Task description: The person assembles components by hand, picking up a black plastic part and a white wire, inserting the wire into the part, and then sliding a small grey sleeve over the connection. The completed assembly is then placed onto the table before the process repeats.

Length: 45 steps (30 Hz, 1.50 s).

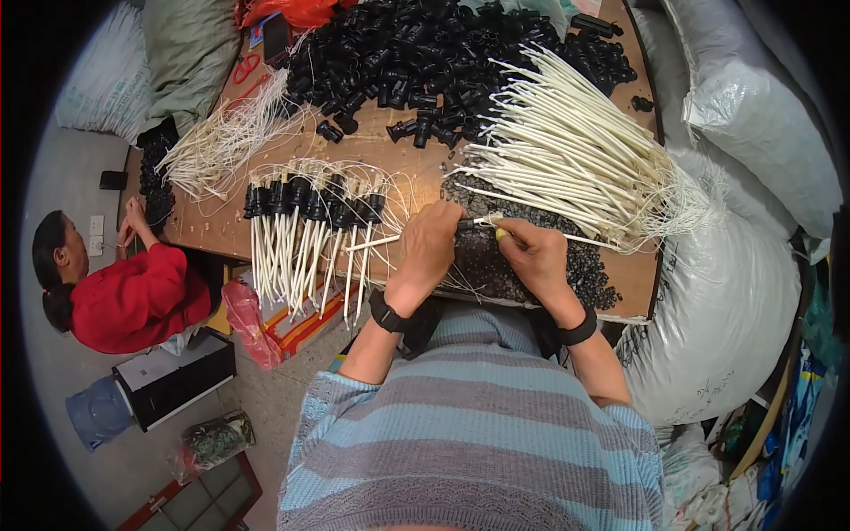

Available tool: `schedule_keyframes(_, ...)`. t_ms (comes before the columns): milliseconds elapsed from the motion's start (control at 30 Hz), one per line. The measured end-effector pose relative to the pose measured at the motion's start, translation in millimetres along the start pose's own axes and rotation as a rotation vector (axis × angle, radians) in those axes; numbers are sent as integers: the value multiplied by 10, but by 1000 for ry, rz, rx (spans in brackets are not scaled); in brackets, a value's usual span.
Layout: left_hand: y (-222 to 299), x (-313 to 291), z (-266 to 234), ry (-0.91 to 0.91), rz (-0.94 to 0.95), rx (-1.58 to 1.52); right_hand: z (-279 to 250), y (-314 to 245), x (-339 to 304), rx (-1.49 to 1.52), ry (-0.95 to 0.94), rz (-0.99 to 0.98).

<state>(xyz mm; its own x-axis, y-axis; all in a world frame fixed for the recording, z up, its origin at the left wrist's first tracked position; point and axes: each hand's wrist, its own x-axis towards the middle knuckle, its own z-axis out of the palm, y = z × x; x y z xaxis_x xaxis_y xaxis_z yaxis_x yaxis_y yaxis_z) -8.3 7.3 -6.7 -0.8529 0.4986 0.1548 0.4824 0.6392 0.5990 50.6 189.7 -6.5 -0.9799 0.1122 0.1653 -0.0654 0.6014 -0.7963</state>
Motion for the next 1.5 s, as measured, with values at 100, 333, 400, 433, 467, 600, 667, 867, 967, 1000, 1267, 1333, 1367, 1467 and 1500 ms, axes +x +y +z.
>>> schedule_keyframes(100,22,-8,10,-7,10,-12,14,-3,-13,-21,-11,-6)
schedule_keyframes(333,73,-25,66,-24,79,23,64,-27,-33,-29,-47,-59)
schedule_keyframes(400,71,-26,74,-46,72,39,67,-57,-38,-11,-42,1)
schedule_keyframes(433,80,-23,77,-44,74,6,91,-38,-38,-11,-43,2)
schedule_keyframes(467,100,-26,78,-43,78,-29,117,-5,-53,-16,-84,-102)
schedule_keyframes(600,120,-30,9,-240,-65,-240,95,19,-80,-49,-182,-215)
schedule_keyframes(667,156,-18,-39,-72,-61,-496,82,-14,-84,-77,-159,-208)
schedule_keyframes(867,58,-49,-67,110,182,-422,124,-47,-107,33,-8,-148)
schedule_keyframes(967,2,-54,-23,103,197,-484,74,-48,-141,149,-190,-86)
schedule_keyframes(1000,-64,-57,11,90,171,-490,100,-40,-154,88,-170,-39)
schedule_keyframes(1267,-537,163,66,80,-66,-109,60,47,-118,84,-62,142)
schedule_keyframes(1333,-523,147,45,60,-92,-81,79,135,-147,125,-56,187)
schedule_keyframes(1367,-503,103,48,94,-163,-213,82,135,-162,164,-53,237)
schedule_keyframes(1467,-341,31,38,129,-242,-416,64,56,-92,186,-96,275)
schedule_keyframes(1500,-214,36,10,131,-281,-460,79,70,-80,185,-94,278)
